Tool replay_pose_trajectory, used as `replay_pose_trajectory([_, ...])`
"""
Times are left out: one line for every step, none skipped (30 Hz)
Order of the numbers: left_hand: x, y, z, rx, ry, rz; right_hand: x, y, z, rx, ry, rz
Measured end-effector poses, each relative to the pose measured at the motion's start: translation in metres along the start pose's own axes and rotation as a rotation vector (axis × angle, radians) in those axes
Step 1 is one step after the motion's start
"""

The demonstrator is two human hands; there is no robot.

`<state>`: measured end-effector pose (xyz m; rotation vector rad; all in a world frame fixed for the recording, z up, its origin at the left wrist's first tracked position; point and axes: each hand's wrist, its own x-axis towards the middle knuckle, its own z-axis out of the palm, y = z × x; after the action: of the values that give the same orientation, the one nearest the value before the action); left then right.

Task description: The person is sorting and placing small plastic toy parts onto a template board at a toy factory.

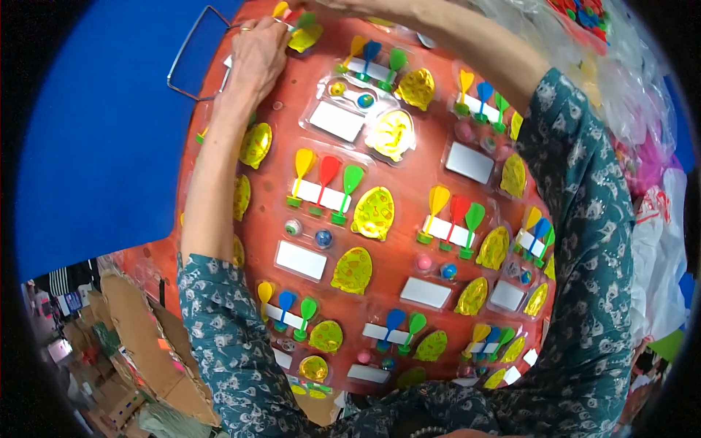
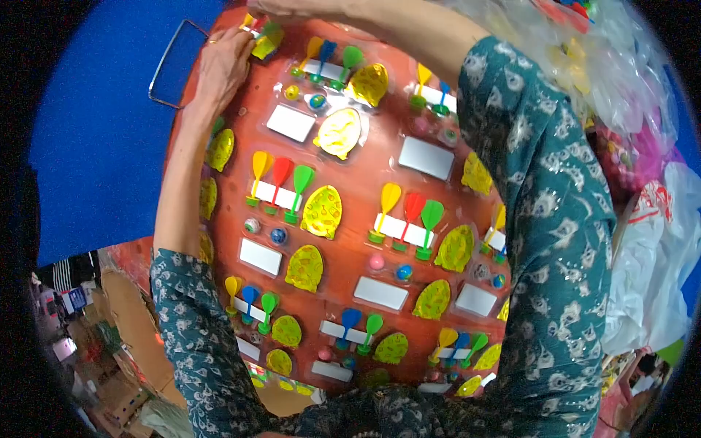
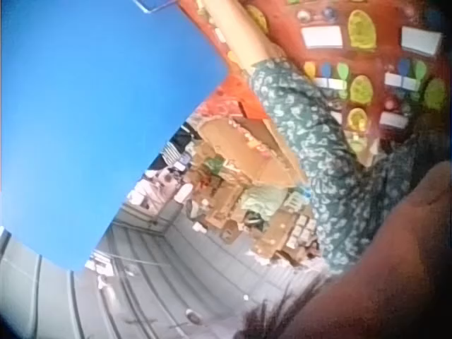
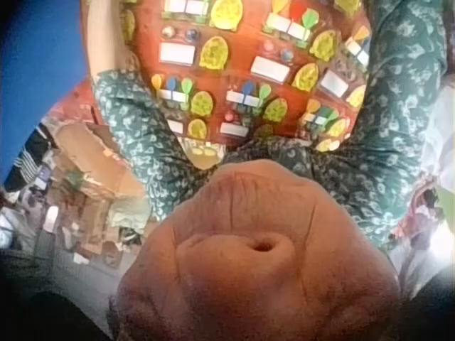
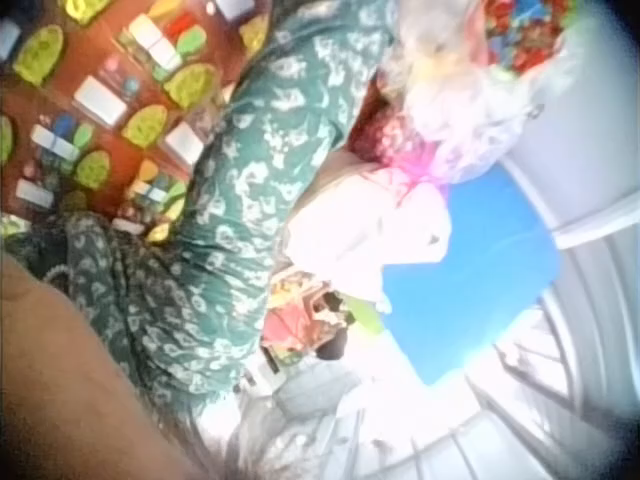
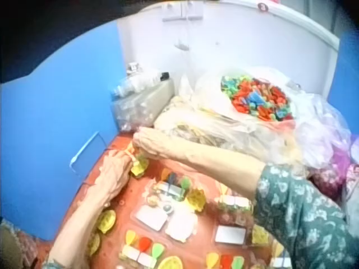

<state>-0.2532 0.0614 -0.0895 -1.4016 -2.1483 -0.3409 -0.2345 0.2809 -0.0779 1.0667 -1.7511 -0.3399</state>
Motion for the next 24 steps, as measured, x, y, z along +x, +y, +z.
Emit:
replay_pose_trajectory([-0.009, -0.013, 0.000, 0.009, -0.018, -0.003, 0.011, -0.022, -0.002, 0.006, 0.014, 0.017])
replay_pose_trajectory([-0.011, -0.018, -0.003, 0.010, -0.022, 0.000, 0.018, -0.034, -0.009, 0.027, -0.020, 0.051])
replay_pose_trajectory([-0.015, -0.022, -0.006, 0.053, -0.032, -0.011, 0.026, -0.043, -0.018, 0.047, -0.054, 0.085])
replay_pose_trajectory([-0.019, -0.024, -0.008, 0.057, -0.042, -0.012, 0.033, -0.046, -0.022, 0.077, -0.084, 0.118])
replay_pose_trajectory([-0.024, -0.027, -0.011, 0.095, -0.045, -0.047, 0.040, -0.047, -0.025, 0.108, -0.113, 0.151])
replay_pose_trajectory([-0.030, -0.031, -0.015, 0.136, -0.050, -0.083, 0.048, -0.048, -0.027, 0.142, -0.138, 0.184])
replay_pose_trajectory([-0.036, -0.036, -0.019, 0.166, -0.044, -0.080, 0.058, -0.049, -0.029, 0.179, -0.161, 0.216])
replay_pose_trajectory([-0.003, -0.010, -0.007, 0.102, 0.027, -0.054, 0.006, 0.026, -0.040, 0.145, -0.275, 0.221])
replay_pose_trajectory([0.037, 0.025, 0.007, 0.034, 0.114, -0.044, -0.058, 0.120, -0.075, 0.099, -0.420, 0.218])
replay_pose_trajectory([0.027, 0.020, 0.012, 0.049, 0.111, -0.072, -0.079, 0.117, -0.093, 0.131, -0.466, 0.238])
replay_pose_trajectory([0.007, 0.002, 0.001, 0.093, 0.062, -0.084, -0.079, 0.083, -0.115, 0.193, -0.450, 0.282])
replay_pose_trajectory([-0.012, -0.013, -0.008, 0.141, 0.031, -0.092, -0.075, 0.044, -0.140, 0.259, -0.439, 0.326])
replay_pose_trajectory([-0.033, -0.029, -0.031, 0.223, -0.024, -0.086, -0.059, 0.006, -0.140, 0.333, -0.388, 0.382])
replay_pose_trajectory([-0.023, -0.019, -0.033, 0.177, 0.034, -0.091, -0.043, 0.015, -0.179, 0.319, -0.484, 0.380])
replay_pose_trajectory([-0.011, -0.007, -0.033, 0.116, 0.094, -0.051, -0.031, 0.016, -0.210, 0.323, -0.558, 0.406])
replay_pose_trajectory([-0.004, 0.003, -0.035, 0.064, 0.139, -0.012, -0.020, 0.014, -0.227, 0.337, -0.620, 0.439])
replay_pose_trajectory([0.001, 0.014, -0.037, 0.006, 0.162, -0.012, -0.005, 0.014, -0.237, 0.351, -0.679, 0.473])
replay_pose_trajectory([0.002, 0.018, -0.043, 0.016, 0.158, -0.006, 0.010, 0.012, -0.228, 0.373, -0.702, 0.505])
replay_pose_trajectory([0.003, 0.021, -0.051, -0.028, 0.120, 0.092, -0.001, 0.003, -0.223, 0.363, -0.617, 0.612])
replay_pose_trajectory([0.003, 0.025, -0.058, -0.070, 0.079, 0.189, -0.008, -0.007, -0.218, 0.355, -0.528, 0.717])
replay_pose_trajectory([-0.011, 0.029, -0.057, -0.078, 0.048, 0.202, 0.007, -0.022, -0.210, 0.365, -0.698, 0.810])
replay_pose_trajectory([0.004, 0.047, -0.051, -0.123, 0.080, 0.217, 0.012, -0.013, -0.225, 0.406, -0.714, 0.761])
replay_pose_trajectory([-0.002, 0.053, -0.051, -0.122, 0.025, 0.219, 0.010, -0.025, -0.206, 0.526, -0.667, 0.731])
replay_pose_trajectory([-0.012, 0.059, -0.049, -0.114, -0.034, 0.195, 0.012, -0.030, -0.181, 0.495, -0.813, 0.623])
